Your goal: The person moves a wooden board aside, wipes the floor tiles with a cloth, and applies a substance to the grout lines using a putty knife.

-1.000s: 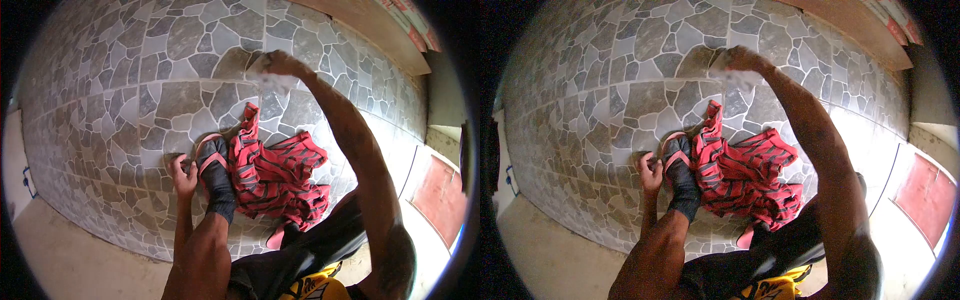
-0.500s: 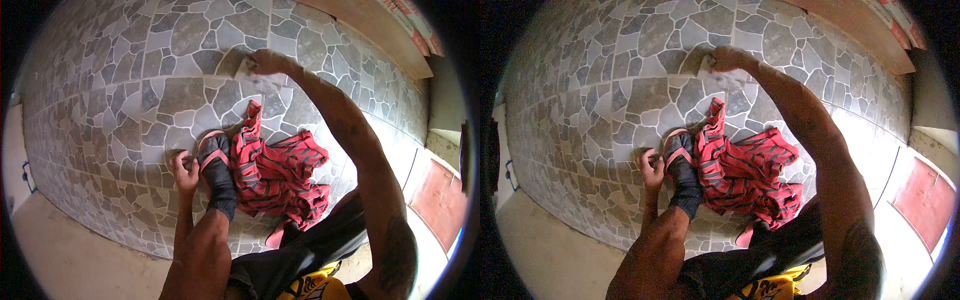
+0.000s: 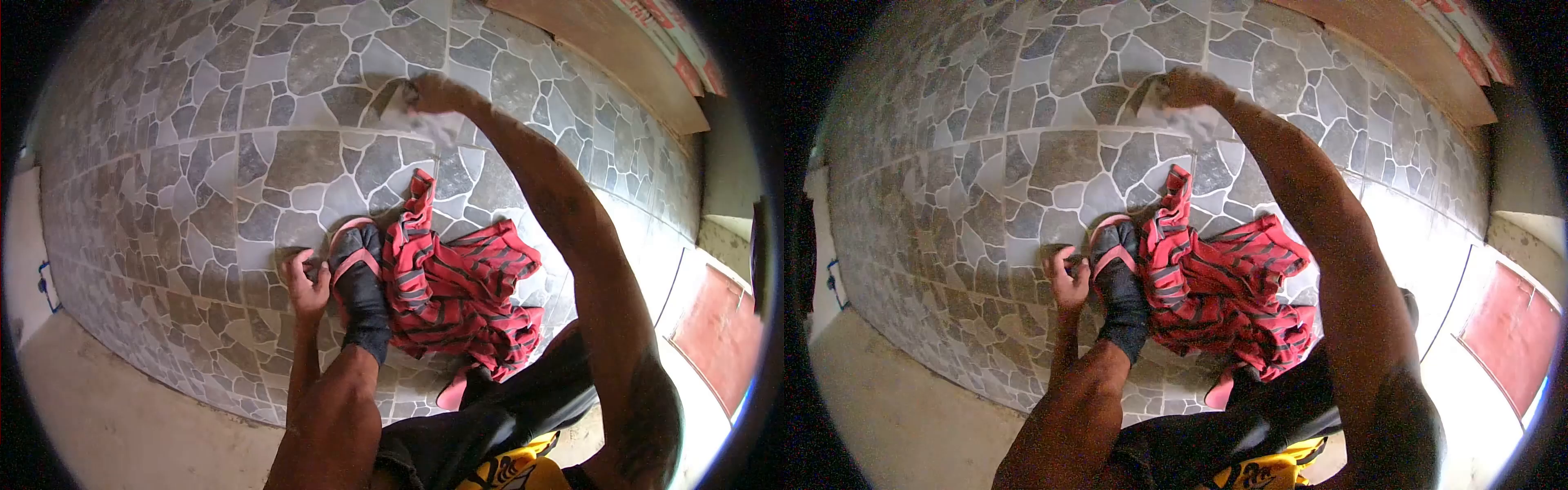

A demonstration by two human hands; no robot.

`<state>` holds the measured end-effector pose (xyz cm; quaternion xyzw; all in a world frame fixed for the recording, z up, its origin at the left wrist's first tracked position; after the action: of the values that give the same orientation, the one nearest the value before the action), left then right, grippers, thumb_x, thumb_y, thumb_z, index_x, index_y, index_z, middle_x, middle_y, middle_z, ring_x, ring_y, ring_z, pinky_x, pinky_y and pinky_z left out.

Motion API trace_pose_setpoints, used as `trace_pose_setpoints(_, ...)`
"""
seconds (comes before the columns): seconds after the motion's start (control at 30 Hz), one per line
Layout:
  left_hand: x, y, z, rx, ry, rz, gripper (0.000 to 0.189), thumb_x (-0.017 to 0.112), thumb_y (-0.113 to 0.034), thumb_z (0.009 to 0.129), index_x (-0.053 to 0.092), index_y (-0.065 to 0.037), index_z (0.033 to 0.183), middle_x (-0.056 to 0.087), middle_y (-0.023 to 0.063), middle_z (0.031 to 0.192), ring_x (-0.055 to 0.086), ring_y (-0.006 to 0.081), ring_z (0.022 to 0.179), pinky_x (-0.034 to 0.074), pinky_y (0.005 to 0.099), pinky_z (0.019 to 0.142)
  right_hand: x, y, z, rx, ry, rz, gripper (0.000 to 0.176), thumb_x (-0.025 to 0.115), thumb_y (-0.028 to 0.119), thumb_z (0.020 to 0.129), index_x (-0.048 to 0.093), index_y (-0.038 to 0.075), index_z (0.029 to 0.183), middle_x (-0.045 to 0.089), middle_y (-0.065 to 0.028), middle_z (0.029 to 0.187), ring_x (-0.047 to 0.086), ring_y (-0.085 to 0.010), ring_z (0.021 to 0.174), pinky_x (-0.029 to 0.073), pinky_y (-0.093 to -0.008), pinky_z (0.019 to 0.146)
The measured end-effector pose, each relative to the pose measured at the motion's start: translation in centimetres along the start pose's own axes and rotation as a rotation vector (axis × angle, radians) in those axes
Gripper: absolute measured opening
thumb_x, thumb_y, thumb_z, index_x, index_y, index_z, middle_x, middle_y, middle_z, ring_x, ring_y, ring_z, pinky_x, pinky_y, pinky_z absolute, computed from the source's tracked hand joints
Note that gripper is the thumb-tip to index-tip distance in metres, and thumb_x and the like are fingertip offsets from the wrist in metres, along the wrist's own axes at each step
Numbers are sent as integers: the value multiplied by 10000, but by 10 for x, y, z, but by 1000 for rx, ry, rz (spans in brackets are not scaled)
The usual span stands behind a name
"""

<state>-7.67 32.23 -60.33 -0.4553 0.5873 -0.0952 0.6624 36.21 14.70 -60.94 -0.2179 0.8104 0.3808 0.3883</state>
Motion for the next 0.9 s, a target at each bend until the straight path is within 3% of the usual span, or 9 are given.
trace_pose_setpoints(0.1, -1, 0, 1, 21, -10, 10, 407, 708, -97, 860, 564, -27, 1234, 530, 134, 1059, 533, 252, 917, 465, 387, 815, 10, 6, 3, -135, 9, -21, 483, 748, 405, 777, 702, 23, 1068, 697, -258, 1055, 665, -421, 1029, 533, -492, 893)
trace_pose_setpoints(0.2, 1, 4, 2, -5, 8, -2, 401, 709, -93, 861, 562, -27, 1228, 532, 134, 1070, 531, 250, 919, 465, 385, 816, 4, 3, 8, 65, -9, -2, 519, 744, 419, 781, 687, 9, 1094, 699, -260, 1025, 670, -426, 1003, 531, -490, 894)
trace_pose_setpoints(0.3, 5, 9, 1, -2, -6, -30, 397, 710, -85, 859, 561, -27, 1223, 540, 132, 1074, 533, 246, 916, 466, 381, 814, 17, 5, 1, -136, -3, -19, 549, 712, 433, 791, 666, 21, 1151, 696, -257, 1044, 668, -420, 1008, 523, -498, 911)
trace_pose_setpoints(0.4, 6, 9, 0, -28, 1, -60, 397, 713, -79, 857, 562, -29, 1220, 542, 127, 1069, 537, 241, 910, 469, 376, 806, 12, 4, 22, 1, 36, -49, 644, 776, 418, 701, 661, 24, 1198, 679, -232, 1173, 657, -394, 1090, 523, -489, 965)
trace_pose_setpoints(0.57, 5, 7, 1, 31, -8, 26, 400, 720, -84, 856, 564, -30, 1220, 538, 124, 1072, 547, 238, 901, 475, 375, 797, -8, 17, 18, -20, 8, -20, 546, 771, 386, 731, 690, 52, 1156, 711, -217, 1078, 690, -404, 975, 564, -482, 866)
trace_pose_setpoints(0.63, 1, 0, 3, 35, -17, 37, 406, 722, -87, 854, 562, -32, 1223, 538, 126, 1072, 550, 240, 899, 476, 379, 798, 17, 16, 29, -156, -56, 19, 473, 749, 407, 754, 721, 22, 1028, 723, -227, 966, 700, -399, 939, 561, -488, 864)
trace_pose_setpoints(0.8, 4, 4, 2, 5, -32, -20, 422, 719, -99, 857, 554, -32, 1239, 543, 132, 1081, 560, 241, 902, 485, 377, 781, 2, 4, 36, -69, -39, 2, 567, 746, 413, 746, 676, 36, 1164, 716, -214, 1024, 686, -403, 970, 555, -480, 863)
trace_pose_setpoints(0.87, 5, 6, 0, -56, -18, -44, 420, 721, -114, 860, 557, -30, 1237, 548, 137, 1100, 567, 243, 924, 495, 375, 776, 23, 12, 41, -200, -6, -185, 550, 745, 425, 740, 684, 30, 1119, 707, -217, 1038, 670, -412, 1010, 539, -480, 905)
trace_pose_setpoints(0.9, 5, 7, -2, -64, -2, -53, 421, 722, -129, 867, 559, -30, 1241, 547, 134, 1103, 564, 240, 922, 489, 376, 798, 9, 26, 27, -100, 33, -85, 547, 740, 433, 739, 685, 26, 1099, 703, -219, 1053, 664, -415, 1027, 532, -483, 920)
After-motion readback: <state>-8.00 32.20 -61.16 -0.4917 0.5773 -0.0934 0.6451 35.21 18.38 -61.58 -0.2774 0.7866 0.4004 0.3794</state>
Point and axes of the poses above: each hand's wrist, its own z-axis towards the middle knuckle, its own x-axis out of the palm, y = z × x, the point moved 2 cm from there along z, towards the middle knuckle
